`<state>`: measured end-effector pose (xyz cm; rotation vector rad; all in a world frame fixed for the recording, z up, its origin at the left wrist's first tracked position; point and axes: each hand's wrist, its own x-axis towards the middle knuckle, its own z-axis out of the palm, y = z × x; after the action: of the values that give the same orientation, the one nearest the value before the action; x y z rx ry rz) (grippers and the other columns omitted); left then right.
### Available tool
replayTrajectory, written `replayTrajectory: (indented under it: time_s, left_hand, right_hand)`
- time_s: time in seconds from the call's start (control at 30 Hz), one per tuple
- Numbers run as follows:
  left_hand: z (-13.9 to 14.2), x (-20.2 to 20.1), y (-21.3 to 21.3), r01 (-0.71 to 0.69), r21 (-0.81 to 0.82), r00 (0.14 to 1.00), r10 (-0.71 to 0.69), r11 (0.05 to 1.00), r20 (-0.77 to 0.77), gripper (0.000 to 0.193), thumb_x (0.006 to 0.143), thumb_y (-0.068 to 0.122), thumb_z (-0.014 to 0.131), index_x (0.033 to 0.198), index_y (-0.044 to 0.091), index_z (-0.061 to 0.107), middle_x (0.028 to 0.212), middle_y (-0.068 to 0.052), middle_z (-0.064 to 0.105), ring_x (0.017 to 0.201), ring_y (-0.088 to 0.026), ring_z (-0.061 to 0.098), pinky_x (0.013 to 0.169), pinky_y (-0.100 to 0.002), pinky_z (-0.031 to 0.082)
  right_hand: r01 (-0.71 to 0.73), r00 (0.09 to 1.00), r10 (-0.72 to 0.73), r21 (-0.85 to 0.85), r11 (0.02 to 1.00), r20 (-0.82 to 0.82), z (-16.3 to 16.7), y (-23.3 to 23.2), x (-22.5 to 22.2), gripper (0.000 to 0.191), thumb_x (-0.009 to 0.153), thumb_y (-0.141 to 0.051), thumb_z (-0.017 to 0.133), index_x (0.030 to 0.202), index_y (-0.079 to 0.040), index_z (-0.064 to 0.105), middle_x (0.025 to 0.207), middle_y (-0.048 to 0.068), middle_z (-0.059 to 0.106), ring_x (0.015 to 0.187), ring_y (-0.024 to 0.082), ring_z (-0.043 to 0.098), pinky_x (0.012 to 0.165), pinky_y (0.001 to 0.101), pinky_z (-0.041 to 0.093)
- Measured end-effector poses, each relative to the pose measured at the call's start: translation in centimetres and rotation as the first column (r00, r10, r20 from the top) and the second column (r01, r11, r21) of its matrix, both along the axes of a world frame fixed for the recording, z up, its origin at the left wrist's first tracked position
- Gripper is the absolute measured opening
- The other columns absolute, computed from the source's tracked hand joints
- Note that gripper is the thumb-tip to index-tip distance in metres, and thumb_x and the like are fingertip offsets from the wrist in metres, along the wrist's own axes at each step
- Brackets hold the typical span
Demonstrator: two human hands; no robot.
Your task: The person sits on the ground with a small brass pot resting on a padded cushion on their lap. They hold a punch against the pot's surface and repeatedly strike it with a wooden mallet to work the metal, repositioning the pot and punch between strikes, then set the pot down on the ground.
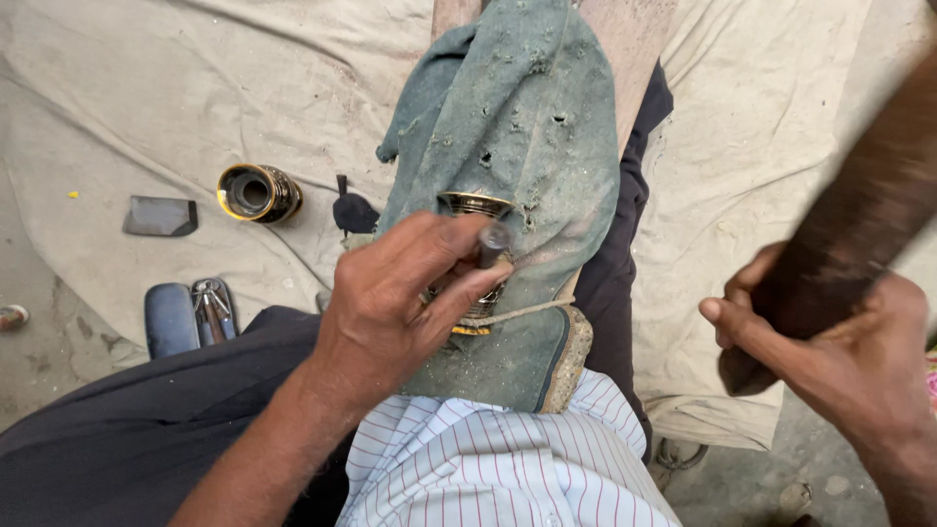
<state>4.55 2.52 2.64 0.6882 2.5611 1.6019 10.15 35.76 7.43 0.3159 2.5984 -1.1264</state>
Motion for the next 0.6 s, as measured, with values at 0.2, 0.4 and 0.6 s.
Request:
replayTrajectory:
  time_s: [0.2,0.4,0.6]
  left_hand:
    - [-1.0,1.1,0.9,-0.146,-0.004,0.988,0.146,0.989,0.059,0.038,0.092,0.013,0.08,0.123,0.0,0.063,0.095,-0.009,0.069,0.084,-0.014,0.076,0.068,-0.026,0.067]
    - [-0.9,1.1,0.6,-0.1,-0.056,0.995,0.098,0.993,-0.032,0.029,0.09,0.01,0.082,0.114,0.005,0.067,0.09,-0.008,0.069,0.079,-0.016,0.074,0.063,-0.03,0.062]
    - [-1.0,0.8,0.8,-0.126,-0.038,0.99,0.123,0.991,-0.073,0.034,0.089,0.011,0.084,0.116,0.0,0.067,0.091,-0.009,0.07,0.079,-0.016,0.073,0.063,-0.029,0.06]
  right_hand:
    - [-0.345,0.935,0.263,0.443,0.827,0.236,1.4,-0.2,-2.6,0.035,0.077,-0.021,0.09,0.101,-0.005,0.071,0.068,0.008,0.071,0.059,0.018,0.068,0.057,0.0329,0.062]
    - [-0.458,0.887,0.357,0.469,0.755,0.293,4.9,-2.8,-4.9,0.021,0.082,-0.022,0.085,0.097,-0.015,0.071,0.073,0.003,0.067,0.06,0.013,0.067,0.058,0.0303,0.059]
    - [-0.541,0.84,0.321,0.619,0.569,0.438,5.4,-2.3,-7.0,0.028,0.078,-0.028,0.088,0.098,-0.015,0.074,0.068,0.003,0.067,0.057,0.011,0.067,0.055,0.028,0.059]
